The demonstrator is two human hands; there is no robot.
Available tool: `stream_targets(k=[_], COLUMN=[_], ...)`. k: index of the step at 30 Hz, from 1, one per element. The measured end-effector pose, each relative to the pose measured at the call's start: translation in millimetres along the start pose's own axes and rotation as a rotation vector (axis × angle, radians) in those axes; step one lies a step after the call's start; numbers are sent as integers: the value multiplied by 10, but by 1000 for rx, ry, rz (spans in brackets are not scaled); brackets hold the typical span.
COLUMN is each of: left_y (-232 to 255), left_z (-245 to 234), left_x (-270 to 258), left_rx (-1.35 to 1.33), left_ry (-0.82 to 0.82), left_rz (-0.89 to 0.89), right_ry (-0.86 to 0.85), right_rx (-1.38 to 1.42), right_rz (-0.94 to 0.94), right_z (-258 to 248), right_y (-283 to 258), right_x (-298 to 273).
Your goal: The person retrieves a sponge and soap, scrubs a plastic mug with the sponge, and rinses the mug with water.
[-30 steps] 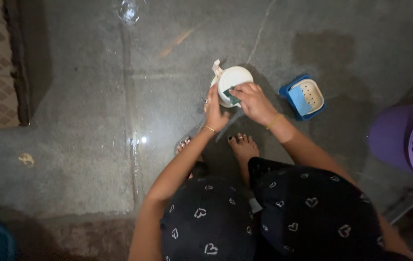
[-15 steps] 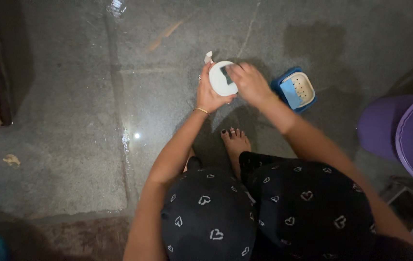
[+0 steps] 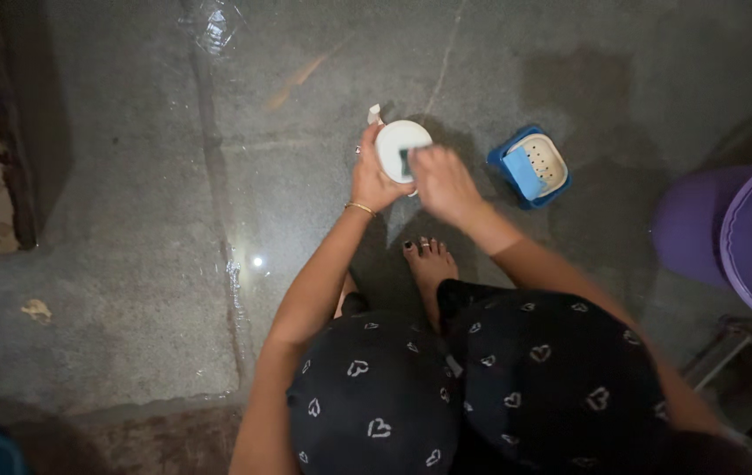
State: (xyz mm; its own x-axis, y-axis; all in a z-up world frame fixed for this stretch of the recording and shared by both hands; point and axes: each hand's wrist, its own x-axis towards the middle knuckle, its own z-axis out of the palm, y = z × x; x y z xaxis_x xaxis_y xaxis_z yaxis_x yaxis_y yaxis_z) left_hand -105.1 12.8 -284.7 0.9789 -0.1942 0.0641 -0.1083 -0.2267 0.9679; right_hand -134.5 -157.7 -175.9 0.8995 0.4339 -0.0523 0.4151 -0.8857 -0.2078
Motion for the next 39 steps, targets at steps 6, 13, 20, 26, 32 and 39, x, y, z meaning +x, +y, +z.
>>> stream_targets(k=[6, 13, 20, 26, 32, 39], left_y=[413, 269, 52, 81, -111, -424], left_z=[-128, -162, -194, -223, -197, -157], left_x=[207, 138, -191, -61, -244, -341], left_rx=[234, 24, 94, 224, 163, -7], left_ry=[-217, 80, -72, -305, -356, -193], left_rz=[-68, -140, -73, 13, -36, -37], right_ry=[405, 388, 133, -176, 194, 256], right_rx=[619, 1483, 395, 336, 156, -13], right_rz=[221, 634, 127, 87, -254, -299], right_z=[196, 364, 174, 197, 282, 392], right_y=[452, 710, 312, 224, -29, -139], right_x=[-256, -157, 206, 510, 52, -273])
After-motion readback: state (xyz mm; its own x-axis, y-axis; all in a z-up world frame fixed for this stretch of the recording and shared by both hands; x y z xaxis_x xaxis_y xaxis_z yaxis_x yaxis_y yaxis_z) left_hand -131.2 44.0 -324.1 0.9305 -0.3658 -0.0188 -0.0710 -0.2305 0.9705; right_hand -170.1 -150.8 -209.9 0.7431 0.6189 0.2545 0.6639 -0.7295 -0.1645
